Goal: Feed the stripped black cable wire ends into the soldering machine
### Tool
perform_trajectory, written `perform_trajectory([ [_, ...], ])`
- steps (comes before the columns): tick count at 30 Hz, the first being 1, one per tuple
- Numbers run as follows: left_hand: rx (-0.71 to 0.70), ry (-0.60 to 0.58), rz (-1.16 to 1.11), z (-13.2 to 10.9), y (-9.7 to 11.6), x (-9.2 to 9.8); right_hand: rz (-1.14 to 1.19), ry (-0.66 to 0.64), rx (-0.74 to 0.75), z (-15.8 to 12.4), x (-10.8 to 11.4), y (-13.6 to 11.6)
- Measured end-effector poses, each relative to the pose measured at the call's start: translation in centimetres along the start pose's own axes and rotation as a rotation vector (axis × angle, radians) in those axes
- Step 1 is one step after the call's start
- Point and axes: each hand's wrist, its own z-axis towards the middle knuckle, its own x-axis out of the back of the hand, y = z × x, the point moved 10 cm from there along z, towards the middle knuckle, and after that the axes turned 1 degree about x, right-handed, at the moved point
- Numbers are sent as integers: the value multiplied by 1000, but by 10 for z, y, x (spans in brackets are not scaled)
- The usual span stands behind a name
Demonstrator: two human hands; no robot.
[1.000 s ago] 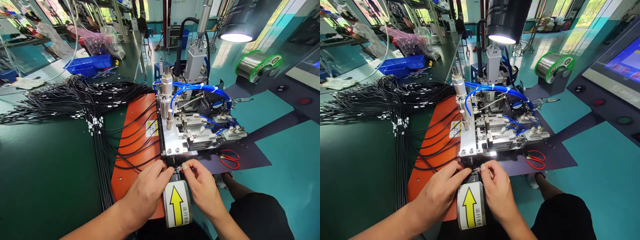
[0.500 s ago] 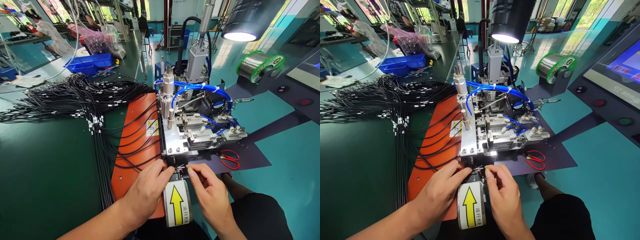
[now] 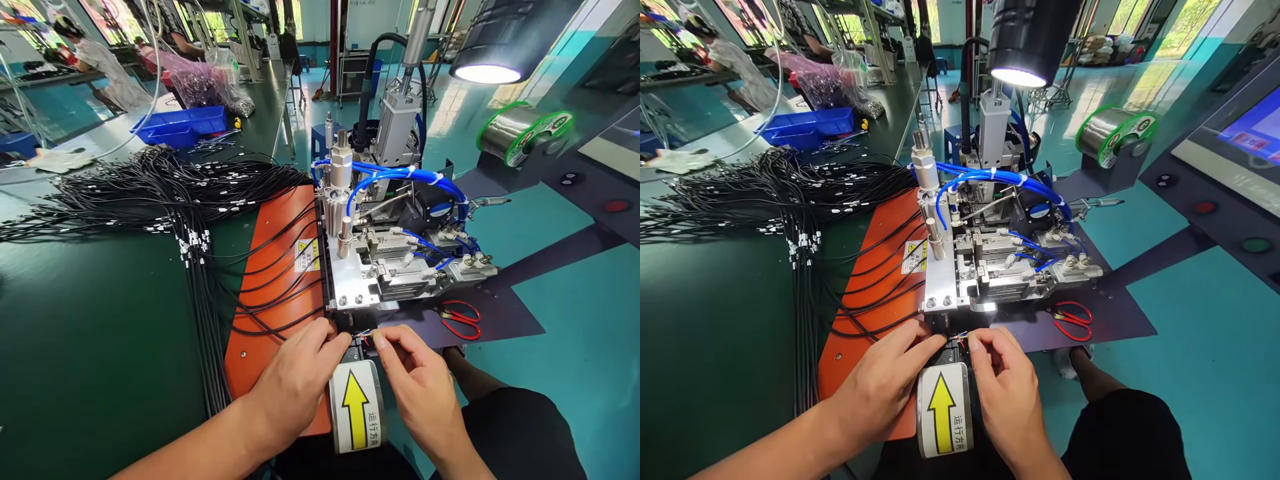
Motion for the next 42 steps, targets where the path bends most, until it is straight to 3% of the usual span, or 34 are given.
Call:
perform_trajectory([
  [7,-15,10,20,-1,1,1,-6,-1,42,2,-1,-3],
  [14,-4,13,22,1,1,1,30,-8,-60,10,-4,7],
  [23,2,-7,10,-1,0,0,59,-18,-82,10,-8,10],
  [30,4,-9,13,1,2,1,6,-19,26,10,-7,2],
  [42,4,-2,40,2,2,2,-239,113,251,-2,15,-14],
])
